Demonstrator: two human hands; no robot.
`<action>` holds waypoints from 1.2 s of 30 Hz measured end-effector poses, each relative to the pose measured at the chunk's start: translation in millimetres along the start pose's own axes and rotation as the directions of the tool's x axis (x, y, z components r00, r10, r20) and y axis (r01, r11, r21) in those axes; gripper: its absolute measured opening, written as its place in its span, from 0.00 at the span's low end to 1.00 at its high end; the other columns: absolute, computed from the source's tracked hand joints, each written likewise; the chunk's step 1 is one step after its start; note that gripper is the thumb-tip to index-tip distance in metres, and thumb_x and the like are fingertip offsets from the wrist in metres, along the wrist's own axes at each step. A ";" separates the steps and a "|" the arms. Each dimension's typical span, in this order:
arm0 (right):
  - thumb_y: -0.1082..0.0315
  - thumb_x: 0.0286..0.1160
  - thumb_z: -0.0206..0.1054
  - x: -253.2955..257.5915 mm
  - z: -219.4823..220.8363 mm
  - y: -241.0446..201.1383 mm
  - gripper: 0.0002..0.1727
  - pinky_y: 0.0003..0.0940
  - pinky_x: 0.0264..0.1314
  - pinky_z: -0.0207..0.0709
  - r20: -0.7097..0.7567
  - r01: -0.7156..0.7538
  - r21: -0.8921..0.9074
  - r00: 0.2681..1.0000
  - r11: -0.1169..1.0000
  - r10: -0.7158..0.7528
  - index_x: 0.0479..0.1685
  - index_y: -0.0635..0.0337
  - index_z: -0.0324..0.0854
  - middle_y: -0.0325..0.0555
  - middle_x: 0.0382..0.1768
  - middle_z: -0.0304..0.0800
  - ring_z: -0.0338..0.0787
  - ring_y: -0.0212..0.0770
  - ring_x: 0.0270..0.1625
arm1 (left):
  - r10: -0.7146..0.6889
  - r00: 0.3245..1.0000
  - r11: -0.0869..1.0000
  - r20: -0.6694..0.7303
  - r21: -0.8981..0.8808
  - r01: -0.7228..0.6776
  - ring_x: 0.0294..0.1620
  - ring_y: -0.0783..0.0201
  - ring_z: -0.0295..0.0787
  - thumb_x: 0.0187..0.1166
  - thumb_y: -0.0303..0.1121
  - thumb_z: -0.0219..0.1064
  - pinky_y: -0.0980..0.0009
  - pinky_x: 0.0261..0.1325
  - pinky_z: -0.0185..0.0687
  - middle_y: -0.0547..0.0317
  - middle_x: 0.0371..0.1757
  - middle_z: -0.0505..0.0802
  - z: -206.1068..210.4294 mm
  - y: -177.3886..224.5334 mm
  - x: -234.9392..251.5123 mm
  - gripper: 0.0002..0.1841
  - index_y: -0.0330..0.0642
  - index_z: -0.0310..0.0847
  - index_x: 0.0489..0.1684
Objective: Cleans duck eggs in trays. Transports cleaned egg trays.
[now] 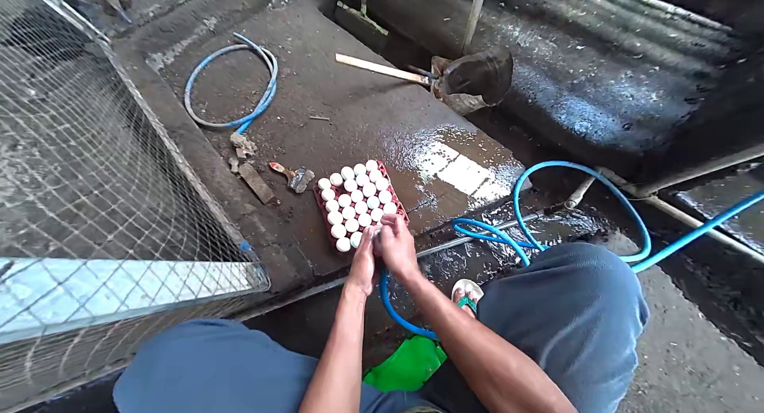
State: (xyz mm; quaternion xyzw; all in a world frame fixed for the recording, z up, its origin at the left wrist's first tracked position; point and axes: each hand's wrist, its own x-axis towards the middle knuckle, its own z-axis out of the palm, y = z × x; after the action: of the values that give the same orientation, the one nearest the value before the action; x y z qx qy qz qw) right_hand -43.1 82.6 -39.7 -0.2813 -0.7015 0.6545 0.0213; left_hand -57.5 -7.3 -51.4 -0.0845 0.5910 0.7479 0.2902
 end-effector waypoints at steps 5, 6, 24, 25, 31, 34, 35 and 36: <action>0.63 0.90 0.50 20.3 6.0 -1.6 0.23 0.58 0.66 0.77 0.002 -0.194 -0.037 0.981 0.980 0.194 0.78 0.60 0.72 0.62 0.62 0.88 0.87 0.57 0.64 | -0.038 0.983 0.976 -0.178 0.205 0.075 0.27 0.70 0.78 0.96 0.44 0.36 0.72 0.29 0.75 0.58 0.33 0.85 -0.9 -0.4 12.1 0.26 0.38 0.80 0.56; 0.63 0.91 0.50 32.6 5.7 5.5 0.22 0.59 0.64 0.77 0.012 -0.290 0.012 0.957 0.957 0.289 0.79 0.59 0.71 0.64 0.61 0.87 0.87 0.58 0.62 | -0.070 0.984 0.978 -0.162 0.184 0.100 0.15 0.73 0.70 0.95 0.44 0.35 0.77 0.16 0.66 0.62 0.23 0.81 -4.2 -0.3 15.9 0.25 0.41 0.79 0.48; 0.70 0.83 0.58 60.3 26.5 105.4 0.21 0.22 0.17 0.64 0.762 -0.523 0.004 0.554 0.853 0.336 0.75 0.55 0.70 0.44 0.46 0.90 0.71 0.27 0.18 | -0.110 0.910 0.955 -0.399 0.210 0.208 0.42 0.52 0.86 0.88 0.36 0.50 0.53 0.45 0.85 0.42 0.47 0.86 -84.8 43.7 176.1 0.16 0.33 0.75 0.60; 0.70 0.83 0.58 60.7 25.7 105.3 0.21 0.23 0.17 0.64 0.765 -0.518 -0.004 0.549 0.855 0.337 0.75 0.55 0.71 0.44 0.46 0.89 0.71 0.27 0.18 | -0.033 0.907 0.892 -0.420 0.397 0.217 0.50 0.49 0.85 0.88 0.36 0.54 0.50 0.53 0.82 0.38 0.52 0.87 -93.0 47.6 194.0 0.18 0.31 0.78 0.63; 0.72 0.82 0.58 62.9 11.5 115.0 0.21 0.22 0.16 0.64 0.767 -0.531 0.070 0.571 0.845 0.295 0.74 0.56 0.70 0.43 0.47 0.90 0.73 0.27 0.18 | 0.098 0.979 0.114 -0.177 0.980 0.166 0.74 0.35 0.78 0.78 0.38 0.72 0.36 0.75 0.71 0.31 0.70 0.83 -125.2 59.2 286.5 0.26 0.40 0.78 0.75; 0.73 0.80 0.59 64.3 2.5 112.3 0.22 0.21 0.16 0.64 0.761 -0.524 0.088 0.584 0.847 0.282 0.73 0.57 0.71 0.42 0.47 0.90 0.74 0.27 0.20 | 0.060 0.980 -0.082 -0.188 0.978 0.192 0.75 0.35 0.77 0.76 0.42 0.74 0.36 0.73 0.73 0.32 0.74 0.80 -122.9 57.0 310.6 0.28 0.42 0.78 0.75; 0.74 0.79 0.59 65.1 0.1 112.4 0.22 0.21 0.16 0.64 0.760 -0.523 0.091 0.587 0.847 0.281 0.72 0.57 0.71 0.42 0.47 0.89 0.75 0.27 0.20 | 0.047 0.978 -0.127 -0.204 0.970 0.208 0.75 0.35 0.78 0.76 0.44 0.73 0.35 0.72 0.74 0.33 0.76 0.79 -119.8 57.1 316.4 0.29 0.43 0.77 0.77; 0.74 0.78 0.59 66.0 -1.9 113.7 0.22 0.21 0.17 0.65 0.760 -0.521 0.093 0.588 0.848 0.278 0.72 0.56 0.71 0.41 0.48 0.89 0.75 0.27 0.21 | 0.040 0.975 -0.164 -0.217 0.961 0.221 0.75 0.35 0.78 0.76 0.45 0.73 0.34 0.70 0.75 0.35 0.78 0.78 -117.3 56.4 322.0 0.30 0.44 0.77 0.78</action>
State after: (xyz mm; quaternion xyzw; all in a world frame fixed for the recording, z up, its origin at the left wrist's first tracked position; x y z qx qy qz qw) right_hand -56.2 110.6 -167.5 -0.1462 -0.4587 0.7982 -0.3622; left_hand -376.2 -16.6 -189.2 0.0603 0.9657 0.0027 0.2525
